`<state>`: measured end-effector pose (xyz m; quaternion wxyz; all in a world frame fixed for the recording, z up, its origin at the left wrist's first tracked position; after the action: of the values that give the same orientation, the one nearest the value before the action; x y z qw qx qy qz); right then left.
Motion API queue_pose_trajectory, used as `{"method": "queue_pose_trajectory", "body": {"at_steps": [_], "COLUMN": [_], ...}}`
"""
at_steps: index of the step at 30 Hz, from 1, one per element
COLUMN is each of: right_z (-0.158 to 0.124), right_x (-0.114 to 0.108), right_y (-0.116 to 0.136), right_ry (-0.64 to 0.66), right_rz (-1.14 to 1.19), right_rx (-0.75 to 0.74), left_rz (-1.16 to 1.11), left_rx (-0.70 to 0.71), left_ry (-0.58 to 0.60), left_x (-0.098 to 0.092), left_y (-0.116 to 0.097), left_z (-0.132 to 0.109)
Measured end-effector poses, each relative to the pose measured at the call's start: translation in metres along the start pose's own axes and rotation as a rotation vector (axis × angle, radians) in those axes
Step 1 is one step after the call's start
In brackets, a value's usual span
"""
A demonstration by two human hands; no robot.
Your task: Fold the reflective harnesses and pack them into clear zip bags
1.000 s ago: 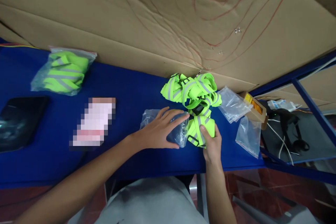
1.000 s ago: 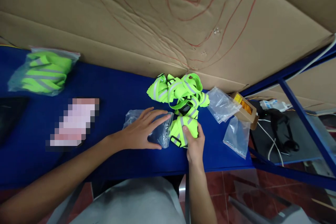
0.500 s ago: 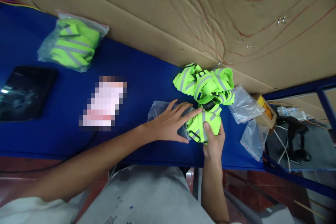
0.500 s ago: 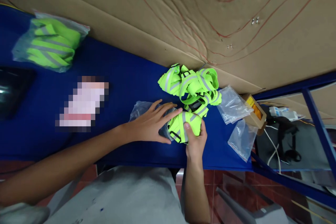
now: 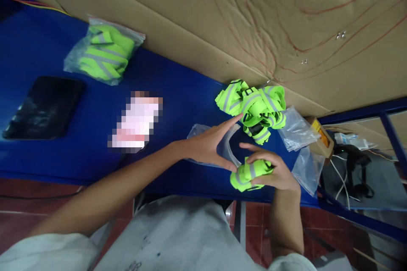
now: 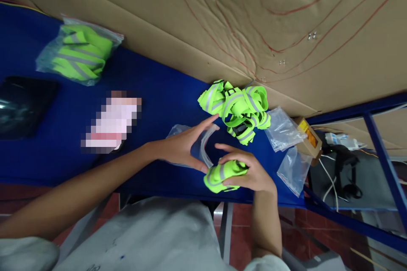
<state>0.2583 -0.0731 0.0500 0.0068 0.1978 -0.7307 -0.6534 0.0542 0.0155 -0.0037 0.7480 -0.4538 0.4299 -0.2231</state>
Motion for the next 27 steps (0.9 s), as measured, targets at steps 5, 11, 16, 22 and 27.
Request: {"method": "queue_pose_trajectory", "body": {"at_steps": [5, 11, 16, 22, 27], "right_z": [0.025, 0.028, 0.031, 0.038, 0.041], "right_x": [0.024, 0.023, 0.029, 0.043, 0.044], "right_y": [0.016, 0.009, 0.011, -0.009, -0.014], "right_ry": [0.180, 0.202, 0.252, 0.200, 0.178], "right_rz": [-0.128, -0.146, -0.163, -0.164, -0.145], "right_rx": [-0.115, -0.117, -0.172, -0.233, -0.279], "left_rz": [-0.316, -0.431, -0.436, -0.692, -0.629], "left_rx": [-0.005, -0.069, -0.054, -0.101, -0.146], "left_ry": [0.194, 0.204, 0.270, 0.257, 0.253], "left_x": [0.003, -0.004, -0.004, -0.005, -0.010], "left_y": [-0.003, -0.002, -0.005, 0.003, 0.003], "left_z": [-0.002, -0.002, -0.002, 0.002, 0.000]}}
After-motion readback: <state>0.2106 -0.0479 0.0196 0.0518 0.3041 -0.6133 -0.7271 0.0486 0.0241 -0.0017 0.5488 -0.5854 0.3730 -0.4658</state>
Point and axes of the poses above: each hand's wrist, its own z-axis towards the middle knuckle, its own x-axis out of the palm, y = z × x, the point moved 4 cm from there along z, towards the middle knuckle, and after that the axes turned 6 degrees about z, right-handed, at the moved point
